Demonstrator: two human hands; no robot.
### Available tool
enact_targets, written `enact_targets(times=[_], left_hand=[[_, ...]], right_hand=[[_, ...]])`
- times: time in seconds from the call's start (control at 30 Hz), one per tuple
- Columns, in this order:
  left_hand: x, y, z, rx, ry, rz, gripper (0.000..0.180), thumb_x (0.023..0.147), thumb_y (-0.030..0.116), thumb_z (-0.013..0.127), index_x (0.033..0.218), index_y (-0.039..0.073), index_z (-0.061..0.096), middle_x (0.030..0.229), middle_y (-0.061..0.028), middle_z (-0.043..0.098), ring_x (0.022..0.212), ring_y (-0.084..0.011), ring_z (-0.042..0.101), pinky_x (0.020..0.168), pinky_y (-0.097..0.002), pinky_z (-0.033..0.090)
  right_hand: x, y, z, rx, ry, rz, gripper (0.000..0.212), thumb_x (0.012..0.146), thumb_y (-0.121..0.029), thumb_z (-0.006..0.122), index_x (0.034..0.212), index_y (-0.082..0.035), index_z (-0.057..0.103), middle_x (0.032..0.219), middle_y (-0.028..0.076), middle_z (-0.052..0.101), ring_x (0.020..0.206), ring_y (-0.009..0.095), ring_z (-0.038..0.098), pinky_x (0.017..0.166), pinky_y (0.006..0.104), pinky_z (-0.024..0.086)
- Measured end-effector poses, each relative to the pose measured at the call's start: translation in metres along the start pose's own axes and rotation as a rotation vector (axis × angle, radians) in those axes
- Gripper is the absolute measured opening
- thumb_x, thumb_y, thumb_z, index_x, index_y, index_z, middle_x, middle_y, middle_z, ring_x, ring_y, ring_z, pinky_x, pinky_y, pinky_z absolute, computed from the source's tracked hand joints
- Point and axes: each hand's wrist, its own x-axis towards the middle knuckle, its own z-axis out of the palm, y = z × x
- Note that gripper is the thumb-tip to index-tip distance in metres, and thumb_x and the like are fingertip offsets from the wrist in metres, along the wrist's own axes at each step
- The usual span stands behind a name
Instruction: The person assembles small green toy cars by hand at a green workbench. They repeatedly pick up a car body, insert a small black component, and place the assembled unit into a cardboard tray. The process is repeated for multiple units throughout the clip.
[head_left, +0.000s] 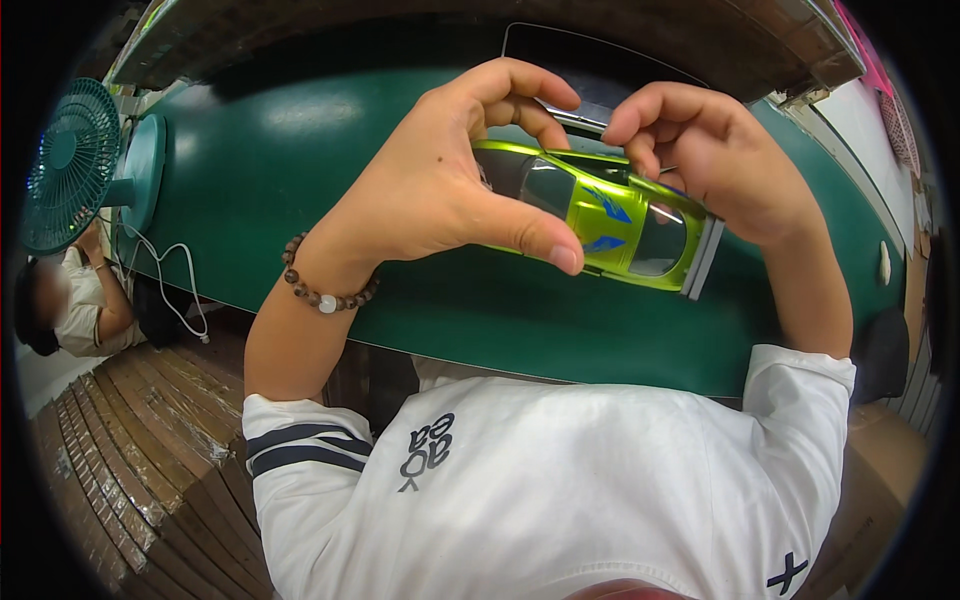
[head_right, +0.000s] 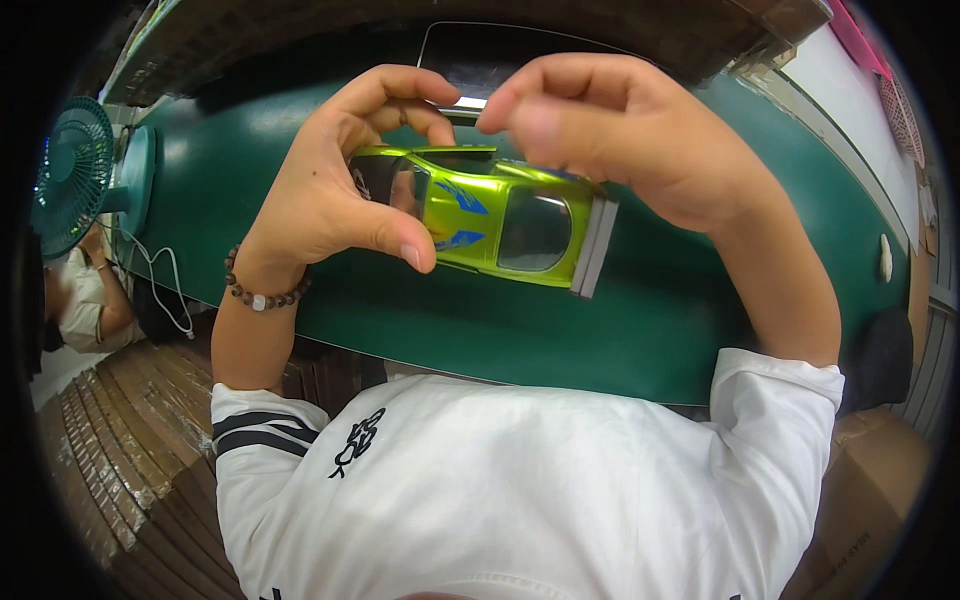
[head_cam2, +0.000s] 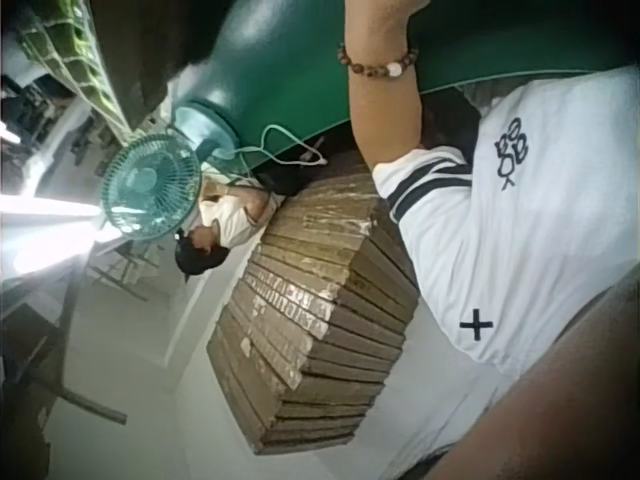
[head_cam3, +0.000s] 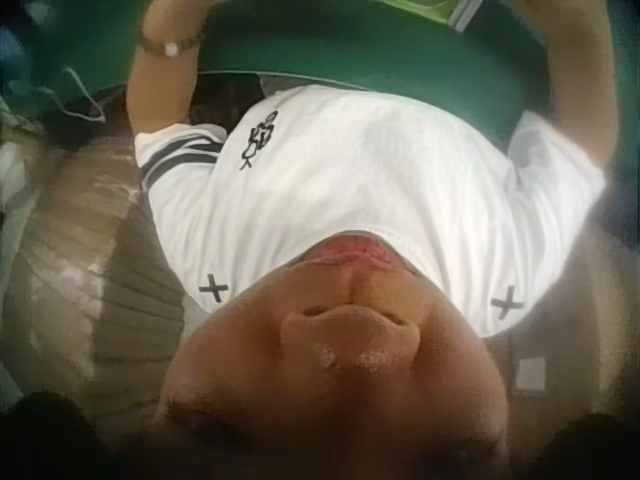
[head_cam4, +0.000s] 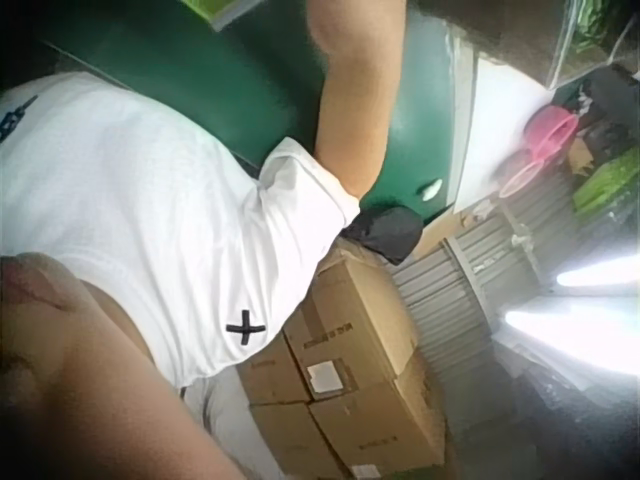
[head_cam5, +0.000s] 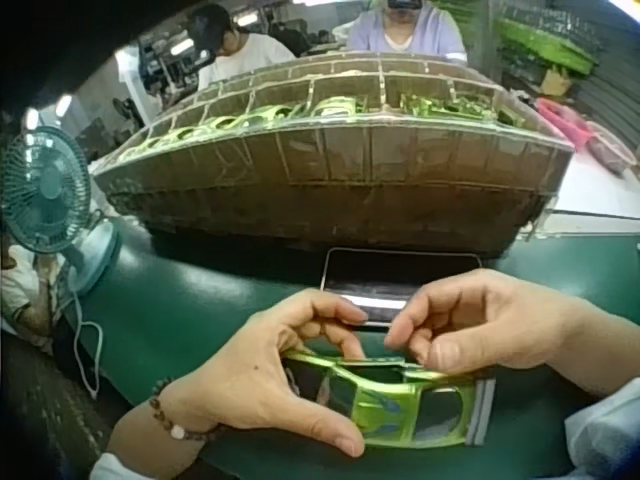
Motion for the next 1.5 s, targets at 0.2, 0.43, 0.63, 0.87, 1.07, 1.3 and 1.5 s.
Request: enact_targets(times=[0.2,0.43,0.63,0.87,1.07,1.3,1.5], left_hand=[[0.000,-0.006,0.009,0.145,-0.040,0.115,0.101,0.045,0.021,0.097,0.127,0.002,0.043,0.097,-0.0032,0.060,0.091,-0.0092,0.057,0.074,-0.0203,0.046],[-0.002,-0.005,0.009,0.123,-0.113,0.052,0.101,0.045,0.021,0.096,0.128,0.002,0.043,0.091,-0.0020,0.062,0.089,-0.0102,0.057,0.077,-0.0214,0.044],[-0.003,-0.001,0.008,0.130,-0.181,-0.081,0.089,0.045,0.021,0.096,0.120,0.003,0.050,0.091,-0.0016,0.061,0.087,-0.0100,0.057,0.081,-0.0231,0.043],[0.002,-0.004,0.006,-0.153,-0.264,-0.218,0.075,0.048,0.021,0.095,0.109,0.002,0.056,0.093,-0.0017,0.061,0.086,-0.0091,0.058,0.076,-0.0216,0.046],[0.001,-0.007,0.008,-0.085,-0.167,-0.061,0.076,0.045,0.018,0.096,0.108,0.004,0.055,0.095,-0.0014,0.060,0.091,-0.0087,0.057,0.082,-0.0214,0.046],[-0.003,-0.005,0.009,0.123,-0.213,0.018,0.086,0.046,0.020,0.096,0.116,0.004,0.047,0.092,-0.0019,0.059,0.089,-0.0097,0.056,0.081,-0.0227,0.043],[-0.003,-0.011,0.009,0.079,-0.411,0.014,0.097,0.047,0.025,0.096,0.123,0.004,0.040,0.088,-0.0017,0.058,0.082,-0.0100,0.054,0.075,-0.0226,0.041]], right_hand=[[0.004,0.000,0.010,-0.151,-0.004,0.189,0.046,0.070,-0.013,0.082,0.107,0.003,0.061,0.086,0.006,0.066,0.080,0.012,0.062,0.077,0.0233,0.048],[-0.001,-0.001,0.017,-0.277,0.072,0.147,0.025,0.074,-0.007,0.077,0.093,0.005,0.065,0.080,0.010,0.070,0.074,0.013,0.067,0.072,0.0235,0.051],[-0.007,0.008,0.019,-0.755,0.038,-0.280,0.017,0.074,-0.002,0.073,0.089,0.003,0.067,0.076,0.010,0.070,0.070,0.015,0.069,0.064,0.0253,0.055],[-0.003,0.000,0.013,-1.121,-0.076,-0.650,0.028,0.066,0.000,0.076,0.092,0.000,0.067,0.074,0.011,0.067,0.062,0.025,0.064,0.054,0.0310,0.050],[-0.002,0.001,0.007,-1.244,-0.068,-0.736,0.030,0.068,-0.006,0.077,0.095,0.000,0.066,0.077,0.012,0.065,0.065,0.028,0.063,0.056,0.0345,0.050],[-0.005,0.012,0.019,-1.339,-0.098,-0.689,0.017,0.073,-0.011,0.071,0.080,-0.002,0.058,0.062,0.007,0.053,0.058,0.026,0.054,0.054,0.0378,0.046],[-0.010,0.009,0.025,-1.423,-0.190,-0.722,0.026,0.069,-0.008,0.069,0.091,0.001,0.058,0.080,0.010,0.056,0.075,0.026,0.055,0.064,0.0357,0.048]])
